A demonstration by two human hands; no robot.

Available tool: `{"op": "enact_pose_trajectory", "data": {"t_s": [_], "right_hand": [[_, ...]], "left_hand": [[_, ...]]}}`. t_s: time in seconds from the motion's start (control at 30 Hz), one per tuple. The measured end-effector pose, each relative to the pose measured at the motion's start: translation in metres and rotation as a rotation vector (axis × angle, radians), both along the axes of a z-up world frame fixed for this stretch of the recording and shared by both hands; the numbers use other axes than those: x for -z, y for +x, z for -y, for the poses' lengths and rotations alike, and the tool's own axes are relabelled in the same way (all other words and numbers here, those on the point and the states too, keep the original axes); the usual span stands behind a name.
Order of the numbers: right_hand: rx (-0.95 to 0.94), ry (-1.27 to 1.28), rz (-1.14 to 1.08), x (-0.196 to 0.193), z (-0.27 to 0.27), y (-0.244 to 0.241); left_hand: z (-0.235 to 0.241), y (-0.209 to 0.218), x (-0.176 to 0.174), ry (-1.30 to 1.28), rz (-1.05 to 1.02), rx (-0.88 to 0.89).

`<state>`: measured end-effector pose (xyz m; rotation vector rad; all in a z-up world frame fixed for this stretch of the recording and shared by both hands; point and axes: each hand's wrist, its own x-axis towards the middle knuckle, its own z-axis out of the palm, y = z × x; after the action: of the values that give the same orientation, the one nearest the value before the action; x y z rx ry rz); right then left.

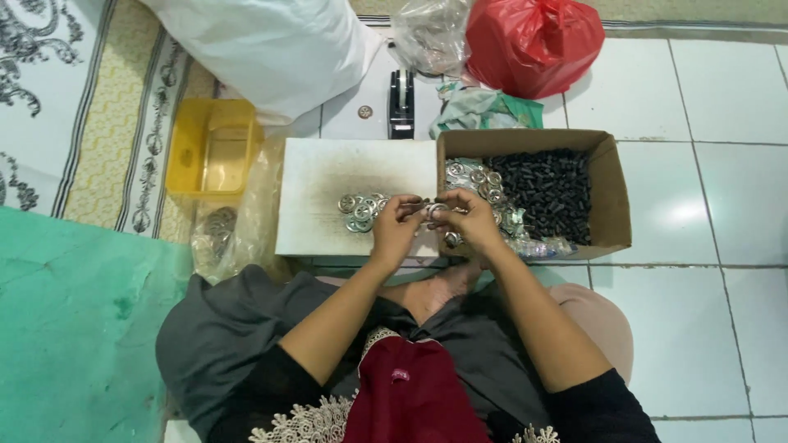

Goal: The person sits on the floor and sorts metal buttons from a cardboard box onto a white board. They pick up buttons, place them on the board, and occasionally transfer them into a small plastic bag. The person uses both hands to handle the buttons and arrange them.

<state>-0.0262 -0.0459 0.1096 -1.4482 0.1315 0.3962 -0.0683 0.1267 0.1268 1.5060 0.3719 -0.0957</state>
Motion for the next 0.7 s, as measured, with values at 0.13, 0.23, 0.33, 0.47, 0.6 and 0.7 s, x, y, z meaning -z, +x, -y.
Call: {"op": "enact_pose_trajectory", "data": {"t_s": [0.13, 0.23, 0.33, 0.47, 0.6, 0.7], "right_hand": [[-0.043, 0.06, -0.057, -0.024, -0.041, -0.012], [-0.074, 0.095, -0.077, -0.02, -0.064, -0.018], [-0.074, 0.08, -0.074, -0.031, -0.085, -0.025], [-0.11, 0.014, -0.007, -0.03, -0.103, -0.028], [-0.149, -0.117, 0.072, -0.013, -0.114, -0.026], [-0.171, -0.21, 0.141, -0.017, -0.114, -0.025]], "left_hand": [[-0.036, -0.02, -0.019, -0.171, -0.08, -0.068], [-0.062, -0.032, -0.022, -0.226, -0.092, -0.092], [-0.082, -0.04, -0.024, -0.153, -0.068, -0.067], [-0.098, -0.043, -0.009, -0.068, -0.054, -0.126], [-0.105, -0.038, 0.026, -0.009, -0.039, -0.185], [-0.104, -0.037, 0.02, 0.002, -0.046, -0.221]]}}
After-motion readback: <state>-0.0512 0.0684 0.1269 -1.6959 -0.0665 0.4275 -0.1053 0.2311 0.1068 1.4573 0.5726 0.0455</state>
